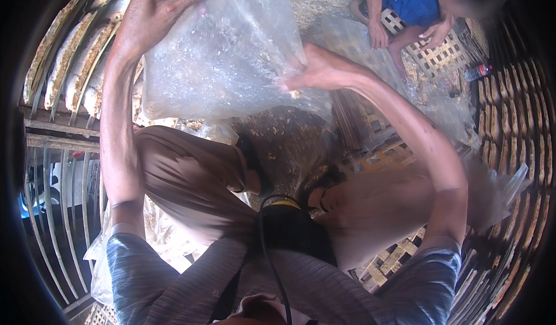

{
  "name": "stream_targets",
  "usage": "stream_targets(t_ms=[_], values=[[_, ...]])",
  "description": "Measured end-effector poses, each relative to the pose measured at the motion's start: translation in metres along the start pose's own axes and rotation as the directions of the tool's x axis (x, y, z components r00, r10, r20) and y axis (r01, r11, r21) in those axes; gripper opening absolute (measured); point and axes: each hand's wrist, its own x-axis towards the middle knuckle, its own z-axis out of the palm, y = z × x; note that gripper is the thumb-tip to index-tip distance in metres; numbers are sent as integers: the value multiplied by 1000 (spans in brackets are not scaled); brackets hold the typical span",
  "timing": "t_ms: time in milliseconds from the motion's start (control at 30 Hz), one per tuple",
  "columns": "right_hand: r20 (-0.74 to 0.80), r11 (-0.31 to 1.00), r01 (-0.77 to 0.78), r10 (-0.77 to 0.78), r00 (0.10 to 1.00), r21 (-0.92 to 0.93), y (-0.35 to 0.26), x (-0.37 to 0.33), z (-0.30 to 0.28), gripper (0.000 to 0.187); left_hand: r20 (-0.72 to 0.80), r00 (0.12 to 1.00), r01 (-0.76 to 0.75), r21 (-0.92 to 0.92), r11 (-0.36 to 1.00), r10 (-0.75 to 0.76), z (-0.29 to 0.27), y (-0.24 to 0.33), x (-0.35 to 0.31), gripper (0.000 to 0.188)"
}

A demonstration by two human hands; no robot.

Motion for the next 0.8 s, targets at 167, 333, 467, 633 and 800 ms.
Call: stream_targets(t_ms=[167, 333, 467, 633, 800], values=[[147, 968, -131, 101, 984, 215, -10, 9, -17, 55, -21, 999, 47, -31, 998, -47, -4, -6, -1, 13], [239, 966, -243, 258, 936, -89, -11, 4, -8, 55, -117, 992, -51, -11, 999, 49, -22, -7, 1, 15], [106, 986, -101, 87, 991, 136, -1, 3, 1, 48, -162, 987, 17, 5, 1000, -16, -29, -12, -6, 18], [249, 979, -106, 60, 967, 173, 23, 11, 1, 36, -229, 971, -76, -23, 997, 69, -36, -18, -3, 18], [414, 996, -88, 71, 908, 22, 68, 29, -10, 33, -353, 933, -40, 64, 997, 60, -37, -15, -7, 20]])
